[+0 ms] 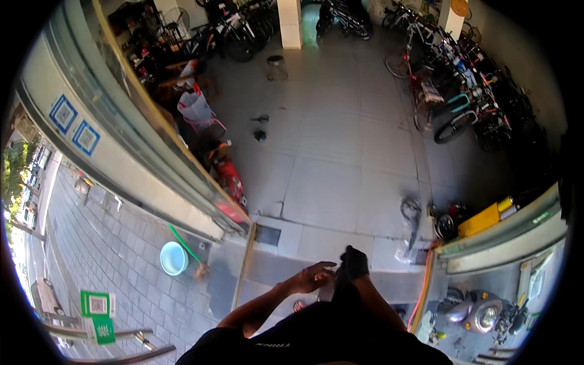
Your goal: The person repairs a scooter's handlebar assembly on a sidewalk. They use a wrench to tighten bolts on the handlebar stem and adjust the handlebar position. Another person assists by holding the scooter steady.
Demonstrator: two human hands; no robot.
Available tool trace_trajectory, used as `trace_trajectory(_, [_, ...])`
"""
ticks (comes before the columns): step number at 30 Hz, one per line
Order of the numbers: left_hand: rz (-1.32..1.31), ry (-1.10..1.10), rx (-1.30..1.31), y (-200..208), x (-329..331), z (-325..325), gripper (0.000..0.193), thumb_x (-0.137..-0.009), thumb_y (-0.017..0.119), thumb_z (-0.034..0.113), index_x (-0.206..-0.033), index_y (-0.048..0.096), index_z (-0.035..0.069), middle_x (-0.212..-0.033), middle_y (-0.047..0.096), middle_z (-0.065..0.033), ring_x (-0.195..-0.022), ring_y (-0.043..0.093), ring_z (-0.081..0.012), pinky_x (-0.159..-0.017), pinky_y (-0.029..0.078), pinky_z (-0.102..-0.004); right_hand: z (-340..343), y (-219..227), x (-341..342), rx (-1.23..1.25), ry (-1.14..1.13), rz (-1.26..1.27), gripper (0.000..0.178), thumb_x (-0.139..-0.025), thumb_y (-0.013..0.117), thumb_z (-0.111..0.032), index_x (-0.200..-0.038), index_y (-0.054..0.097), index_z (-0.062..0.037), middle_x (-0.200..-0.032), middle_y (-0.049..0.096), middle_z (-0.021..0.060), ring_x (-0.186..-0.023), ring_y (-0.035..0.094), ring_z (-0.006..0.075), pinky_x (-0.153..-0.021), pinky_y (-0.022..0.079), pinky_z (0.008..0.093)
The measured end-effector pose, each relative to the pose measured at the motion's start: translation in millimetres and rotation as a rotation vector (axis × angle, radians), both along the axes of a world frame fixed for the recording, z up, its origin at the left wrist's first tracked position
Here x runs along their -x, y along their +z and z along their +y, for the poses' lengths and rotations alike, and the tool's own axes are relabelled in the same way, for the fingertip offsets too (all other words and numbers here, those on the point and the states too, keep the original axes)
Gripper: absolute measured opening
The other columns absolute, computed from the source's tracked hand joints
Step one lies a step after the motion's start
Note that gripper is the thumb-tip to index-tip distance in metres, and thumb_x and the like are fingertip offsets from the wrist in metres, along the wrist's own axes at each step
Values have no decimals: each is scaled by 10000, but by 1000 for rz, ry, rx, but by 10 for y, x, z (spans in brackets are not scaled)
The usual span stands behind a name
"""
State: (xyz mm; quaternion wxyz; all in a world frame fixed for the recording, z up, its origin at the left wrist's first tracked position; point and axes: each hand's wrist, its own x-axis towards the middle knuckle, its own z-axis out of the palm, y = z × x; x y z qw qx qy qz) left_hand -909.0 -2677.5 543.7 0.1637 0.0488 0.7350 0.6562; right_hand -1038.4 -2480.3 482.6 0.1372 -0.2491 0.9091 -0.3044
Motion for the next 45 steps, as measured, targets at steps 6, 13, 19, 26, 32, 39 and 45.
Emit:
trace_trajectory(6, [-255,525,235,-1818,464,-1247,369,-952,696,285,-1229,642,49,-1113,729,-137,-1016,684,-220,-873,547,-351,-50,-420,1466,277,-373,-461,214,-919,550,-235,-872,620,-38,-729,690,102,-628,669,267,-588,532,403])
trace_trajectory(13, [-1067,669,410,-1365,-806,-2132,270,-887,642,276,-902,639,6,-715,648,-144,-585,635,-263,-505,488,-431,-755,367,2930,215,-241,-736,354,-1016,387,-234,-919,674,-51,-660,663,64,-490,605,159,-465,487,319])
trace_trajectory(19, [-681,291,851,-1237,-443,-2074,226,-905,589,311,-907,683,105,-798,702,-111,-754,712,-307,-643,553,-465,-1822,1070,4162,257,-268,-934,395,-983,446,-330,-853,676,-37,-639,624,54,-463,557,158,-463,458,313])
trace_trajectory(26, [-551,409,880,-2061,1165,-2122,303,-916,582,376,-895,736,117,-852,724,-98,-810,706,-298,-697,553,-446,-2983,320,5918,-184,409,-438,262,-944,532,-273,-851,653,-60,-739,683,117,-617,649,261,-595,526,404])
trace_trajectory(32, [-573,286,825,-2128,3231,-3982,290,-909,549,330,-861,743,120,-879,739,-112,-811,725,-288,-688,574,-455,-2476,-843,7385,-618,-69,-687,308,-952,456,-218,-748,624,-59,-563,587,128,-530,617,271,-584,515,447])
trace_trajectory(39, [-536,904,759,-692,6579,-6874,307,-946,457,230,-925,708,53,-997,702,-220,-992,683,-358,-831,545,-486,-2412,-686,8678,-735,139,-617,285,-864,530,-277,-775,620,-22,-679,656,201,-652,662,349,-603,511,464])
trace_trajectory(45, [-444,1361,360,-878,8075,-8331,341,-910,551,328,-813,690,32,-730,672,-170,-730,679,-270,-702,521,-417,-3378,-1691,10116,-462,566,-139,210,-760,645,-269,-678,604,-80,-698,665,180,-633,643,394,-582,492,497])
